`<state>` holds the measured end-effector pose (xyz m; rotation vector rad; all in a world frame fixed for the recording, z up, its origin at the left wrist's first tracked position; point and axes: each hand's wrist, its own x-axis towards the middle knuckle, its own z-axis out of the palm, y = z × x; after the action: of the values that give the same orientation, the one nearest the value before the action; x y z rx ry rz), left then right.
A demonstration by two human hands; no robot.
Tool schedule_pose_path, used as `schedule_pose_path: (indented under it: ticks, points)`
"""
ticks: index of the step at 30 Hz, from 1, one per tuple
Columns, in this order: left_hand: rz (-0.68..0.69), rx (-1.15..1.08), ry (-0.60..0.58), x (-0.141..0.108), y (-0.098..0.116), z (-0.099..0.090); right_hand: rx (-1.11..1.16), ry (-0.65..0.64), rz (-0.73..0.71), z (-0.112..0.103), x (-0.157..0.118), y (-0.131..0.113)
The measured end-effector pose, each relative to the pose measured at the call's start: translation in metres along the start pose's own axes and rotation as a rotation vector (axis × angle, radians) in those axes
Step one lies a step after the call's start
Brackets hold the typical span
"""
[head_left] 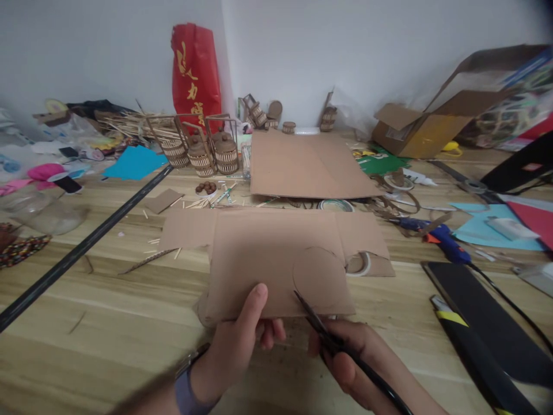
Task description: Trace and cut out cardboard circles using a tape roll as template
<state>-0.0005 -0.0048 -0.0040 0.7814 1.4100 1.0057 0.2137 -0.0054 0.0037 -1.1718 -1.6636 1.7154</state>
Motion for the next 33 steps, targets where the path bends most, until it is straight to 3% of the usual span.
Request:
schedule_pose_path:
  ticks: [4,11,16,23,28,30,33]
  points:
    - [-0.011,0.074,-0.011,-0.002,0.005,0.001,-0.004,-0.004,-0.002,-0.001,0.002,0.008]
    - [-0.048,0.27,-0.15,-0.015,0.033,0.012,-0.035,-0.047,-0.052,-0.004,0.01,0.012]
    - [-0.043,0.295,-0.163,-0.014,0.024,0.009,0.019,-0.081,-0.082,-0.002,0.011,0.019]
    - [0.006,0.252,-0.131,-0.011,0.007,0.006,-0.013,0.019,-0.066,0.003,0.0,0.0]
    - [-0.029,0.231,-0.13,-0.011,0.0,0.005,0.014,0.055,-0.034,0.008,-0.002,-0.001]
    - [0.039,0.209,-0.187,-0.01,0.003,0.001,0.042,0.046,-0.041,0.006,-0.003,0.001]
    - [0.237,0.167,-0.39,-0.003,0.011,-0.006,0.071,0.08,-0.077,-0.004,-0.003,0.003]
